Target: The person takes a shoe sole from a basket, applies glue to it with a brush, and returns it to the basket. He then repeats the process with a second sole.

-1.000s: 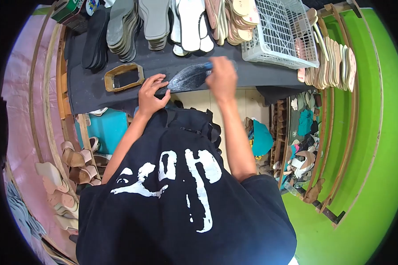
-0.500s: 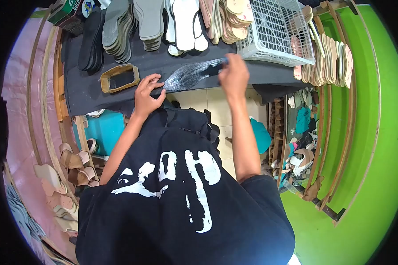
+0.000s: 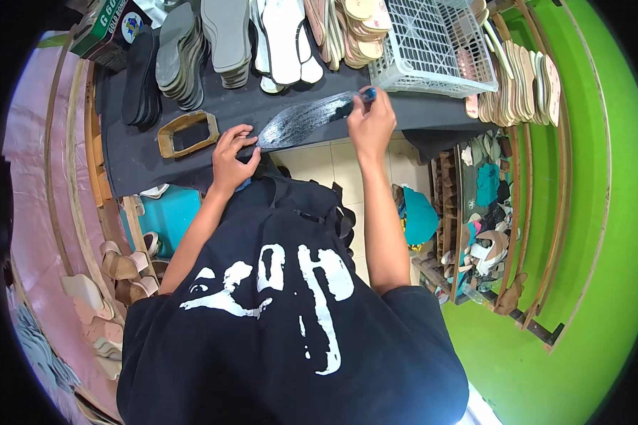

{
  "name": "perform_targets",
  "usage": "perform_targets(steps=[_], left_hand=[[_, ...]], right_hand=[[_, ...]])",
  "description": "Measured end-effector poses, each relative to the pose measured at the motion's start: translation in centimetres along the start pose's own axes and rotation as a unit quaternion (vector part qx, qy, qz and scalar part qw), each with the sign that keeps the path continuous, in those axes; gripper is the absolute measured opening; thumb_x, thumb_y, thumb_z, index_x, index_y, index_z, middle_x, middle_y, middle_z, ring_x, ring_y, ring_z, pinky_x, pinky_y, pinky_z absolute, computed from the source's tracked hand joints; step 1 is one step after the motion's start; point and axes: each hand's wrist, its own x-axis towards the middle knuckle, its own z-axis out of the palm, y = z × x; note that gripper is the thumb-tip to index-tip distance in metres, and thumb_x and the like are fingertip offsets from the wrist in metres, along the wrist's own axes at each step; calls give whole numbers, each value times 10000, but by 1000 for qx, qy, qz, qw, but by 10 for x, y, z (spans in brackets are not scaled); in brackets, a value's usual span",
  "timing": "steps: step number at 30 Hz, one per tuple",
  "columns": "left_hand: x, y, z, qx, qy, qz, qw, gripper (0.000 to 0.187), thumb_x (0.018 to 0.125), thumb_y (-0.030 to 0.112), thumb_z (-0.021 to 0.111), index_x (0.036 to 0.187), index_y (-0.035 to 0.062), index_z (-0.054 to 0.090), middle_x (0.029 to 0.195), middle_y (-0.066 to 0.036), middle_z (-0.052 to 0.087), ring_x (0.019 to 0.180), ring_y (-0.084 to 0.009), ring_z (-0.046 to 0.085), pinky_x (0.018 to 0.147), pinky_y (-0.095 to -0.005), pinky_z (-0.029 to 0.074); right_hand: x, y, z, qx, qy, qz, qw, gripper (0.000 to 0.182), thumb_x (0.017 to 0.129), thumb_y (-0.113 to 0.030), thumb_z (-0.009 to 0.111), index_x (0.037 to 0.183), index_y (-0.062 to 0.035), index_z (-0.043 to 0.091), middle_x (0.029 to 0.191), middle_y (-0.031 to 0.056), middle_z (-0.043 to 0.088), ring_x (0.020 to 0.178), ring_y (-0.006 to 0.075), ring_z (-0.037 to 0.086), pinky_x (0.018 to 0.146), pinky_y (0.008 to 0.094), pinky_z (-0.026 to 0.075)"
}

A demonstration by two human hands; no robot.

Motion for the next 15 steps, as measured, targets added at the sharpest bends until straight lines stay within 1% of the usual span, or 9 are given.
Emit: perform_targets(steps=[2,4,5,6,7,8,10,12,15], left_hand=[[-1,-2,1,9,1,4,1000,207,766,48,852,966,21,808,1253,-94,750,1061,-276,747,941,-383,610],[-1,-3,1,8,0,7,1000,211,767,47,851,972,23,808,1251,-94,750,1059,-277,746,939,-384,609],[-2,-4,1,7,2,9,1000,215,768,47,849,978,26,808,1249,-93,750,1058,-278,745,938,-385,609],[-2,-4,1,7,0,9,1000,215,768,47,849,978,26,808,1249,-93,750,1058,-278,745,938,-385,609],[-2,-4,1,7,-2,9,1000,219,768,47,849,982,25,806,1247,-93,751,1059,-279,745,940,-385,609],[-1,-4,0,8,-4,9,1000,223,768,47,848,986,24,804,1245,-94,751,1061,-280,744,941,-385,608],[0,-2,0,5,-4,6,1000,221,771,44,844,987,22,802,1243,-96,751,1064,-282,744,943,-387,609],[-1,-1,-1,6,0,-1,1000,218,773,41,840,987,20,801,1241,-98,751,1066,-285,743,946,-388,610],[0,-2,-1,3,2,14,1000,208,780,30,822,986,22,803,1238,-103,752,1066,-295,741,946,-388,616]], right_hand=[[-2,7,1,-80,-1,-111,991,219,854,30,736,1057,-50,716,961,148,712,849,361,722,718,456,568],[-20,-19,3,-155,-101,-170,968,296,801,32,694,1079,-71,697,978,120,690,911,341,716,748,480,580],[-34,-32,13,-127,-115,-205,964,339,766,22,667,1085,-89,693,977,102,677,894,337,701,750,471,593],[-47,-51,20,-67,-147,-215,963,367,731,56,662,1076,-64,693,956,129,688,884,358,706,762,476,588],[-60,-69,27,-30,-178,-205,962,304,775,53,709,1057,-63,708,951,115,705,820,342,730,733,432,604],[-74,-81,41,97,-188,-131,969,199,844,11,785,1021,-64,734,911,110,732,742,303,754,685,374,607],[-78,-89,47,166,-214,-16,963,127,881,-54,778,982,-23,708,947,166,763,812,373,757,739,432,596],[-62,-60,45,151,-138,33,978,134,872,-42,791,983,-12,722,941,181,768,805,346,769,729,407,594],[-15,-17,10,51,-28,22,998,139,880,-23,803,1001,-22,735,927,173,757,797,334,764,710,416,582]])
